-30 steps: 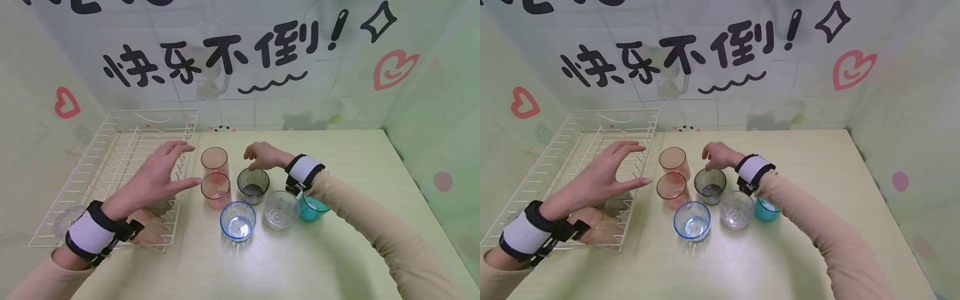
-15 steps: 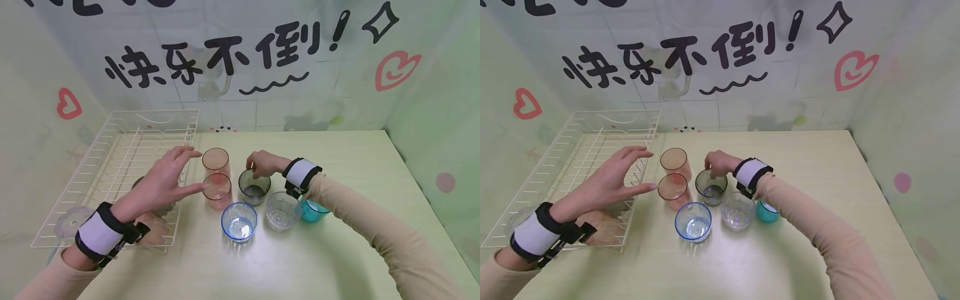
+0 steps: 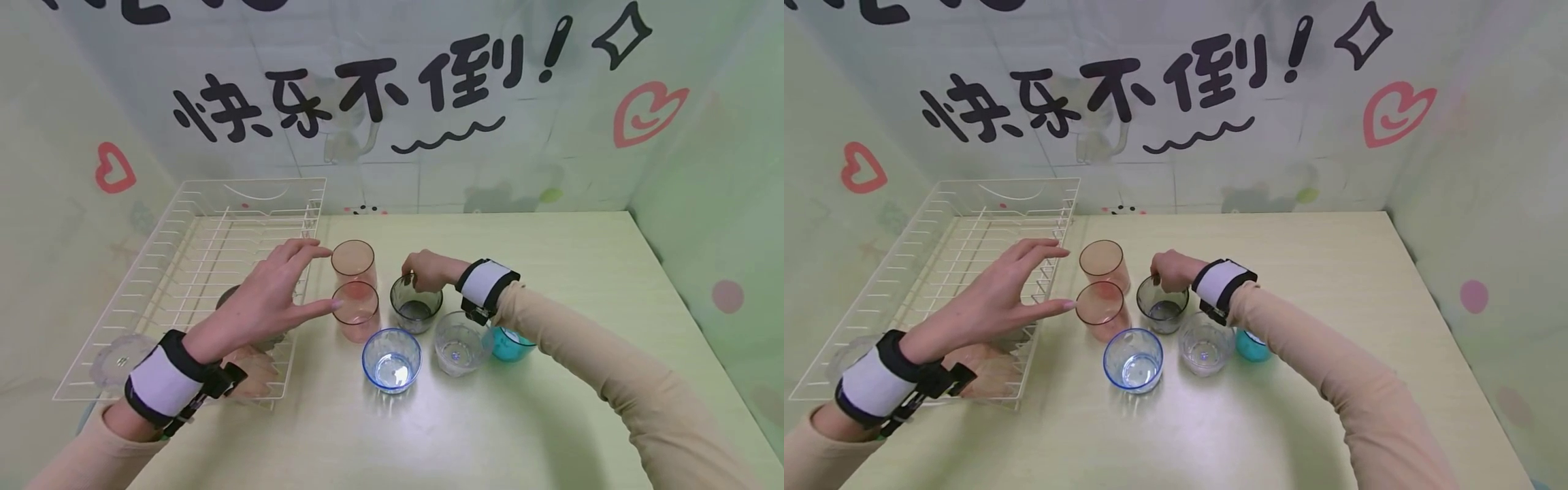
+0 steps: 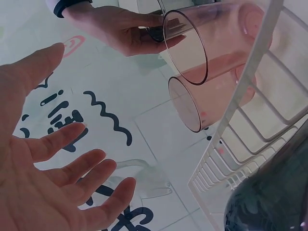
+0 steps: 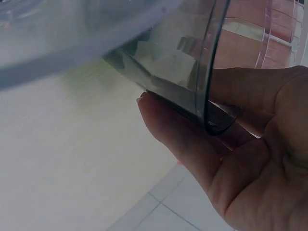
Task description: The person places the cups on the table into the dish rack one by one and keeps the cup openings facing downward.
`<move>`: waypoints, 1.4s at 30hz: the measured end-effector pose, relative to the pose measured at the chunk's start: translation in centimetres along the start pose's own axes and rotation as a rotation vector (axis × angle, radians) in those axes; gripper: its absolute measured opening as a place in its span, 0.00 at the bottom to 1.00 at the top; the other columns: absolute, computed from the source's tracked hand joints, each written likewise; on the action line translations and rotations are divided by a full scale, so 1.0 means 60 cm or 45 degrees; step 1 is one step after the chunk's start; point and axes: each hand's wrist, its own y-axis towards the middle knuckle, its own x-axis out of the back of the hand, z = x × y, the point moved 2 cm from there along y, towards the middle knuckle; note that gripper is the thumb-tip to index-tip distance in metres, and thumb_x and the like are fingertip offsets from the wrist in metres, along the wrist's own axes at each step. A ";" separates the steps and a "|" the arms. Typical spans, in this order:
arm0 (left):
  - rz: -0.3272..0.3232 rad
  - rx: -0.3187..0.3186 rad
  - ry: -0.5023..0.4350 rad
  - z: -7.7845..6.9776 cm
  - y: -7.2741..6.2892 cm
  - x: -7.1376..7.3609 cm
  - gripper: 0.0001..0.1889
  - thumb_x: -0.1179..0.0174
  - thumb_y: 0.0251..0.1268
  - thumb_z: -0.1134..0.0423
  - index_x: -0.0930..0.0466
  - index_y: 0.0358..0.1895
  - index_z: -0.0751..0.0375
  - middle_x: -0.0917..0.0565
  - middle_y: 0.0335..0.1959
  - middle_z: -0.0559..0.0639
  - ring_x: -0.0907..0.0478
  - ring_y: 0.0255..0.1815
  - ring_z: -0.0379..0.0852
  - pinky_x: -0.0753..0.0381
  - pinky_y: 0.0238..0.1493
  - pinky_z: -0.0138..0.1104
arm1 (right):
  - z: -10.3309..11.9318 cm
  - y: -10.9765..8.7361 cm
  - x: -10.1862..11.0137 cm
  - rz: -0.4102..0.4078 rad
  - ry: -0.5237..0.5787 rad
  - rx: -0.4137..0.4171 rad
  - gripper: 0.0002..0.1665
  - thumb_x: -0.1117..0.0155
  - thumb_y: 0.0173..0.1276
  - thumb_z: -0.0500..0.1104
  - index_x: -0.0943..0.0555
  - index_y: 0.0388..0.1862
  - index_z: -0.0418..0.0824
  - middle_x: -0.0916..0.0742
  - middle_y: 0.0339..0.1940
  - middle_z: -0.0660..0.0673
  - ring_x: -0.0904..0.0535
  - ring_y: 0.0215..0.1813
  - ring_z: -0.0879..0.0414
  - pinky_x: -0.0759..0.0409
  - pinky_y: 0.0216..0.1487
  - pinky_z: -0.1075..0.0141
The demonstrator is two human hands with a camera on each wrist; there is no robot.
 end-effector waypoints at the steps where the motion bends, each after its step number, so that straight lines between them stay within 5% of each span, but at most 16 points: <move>1: 0.002 0.002 -0.003 0.000 0.000 0.000 0.35 0.31 0.53 0.50 0.32 0.61 0.65 0.32 0.63 0.65 0.35 0.64 0.61 0.35 0.59 0.60 | -0.020 0.017 -0.014 -0.025 0.004 0.043 0.18 0.48 0.54 0.27 0.17 0.39 0.37 0.15 0.35 0.44 0.30 0.29 0.56 0.31 0.30 0.68; 7: -0.005 -0.004 0.005 0.002 0.000 -0.001 0.34 0.31 0.53 0.51 0.31 0.60 0.66 0.32 0.63 0.65 0.35 0.64 0.61 0.34 0.59 0.60 | -0.121 0.114 -0.081 0.037 -0.004 0.108 0.18 0.49 0.56 0.29 0.18 0.33 0.48 0.16 0.34 0.50 0.29 0.28 0.57 0.29 0.28 0.67; 13: -0.007 -0.007 0.012 0.003 0.000 -0.002 0.34 0.31 0.53 0.51 0.30 0.60 0.66 0.31 0.62 0.65 0.34 0.63 0.61 0.31 0.58 0.58 | -0.030 0.038 -0.025 0.097 -0.039 -0.069 0.19 0.51 0.59 0.24 0.17 0.40 0.38 0.15 0.44 0.41 0.23 0.35 0.52 0.24 0.29 0.67; 17: -0.003 -0.006 0.009 0.005 0.000 -0.004 0.34 0.31 0.53 0.50 0.30 0.60 0.66 0.31 0.62 0.65 0.34 0.63 0.62 0.31 0.58 0.57 | 0.000 0.006 -0.008 0.069 -0.045 -0.056 0.18 0.52 0.60 0.24 0.18 0.43 0.34 0.15 0.46 0.38 0.22 0.37 0.51 0.25 0.28 0.70; 42: -0.024 -0.005 -0.003 0.011 -0.006 -0.009 0.33 0.30 0.52 0.52 0.29 0.58 0.67 0.31 0.62 0.65 0.33 0.62 0.62 0.29 0.57 0.56 | 0.005 -0.007 0.001 0.070 -0.044 -0.003 0.19 0.51 0.62 0.24 0.18 0.45 0.34 0.16 0.47 0.36 0.30 0.32 0.56 0.32 0.28 0.71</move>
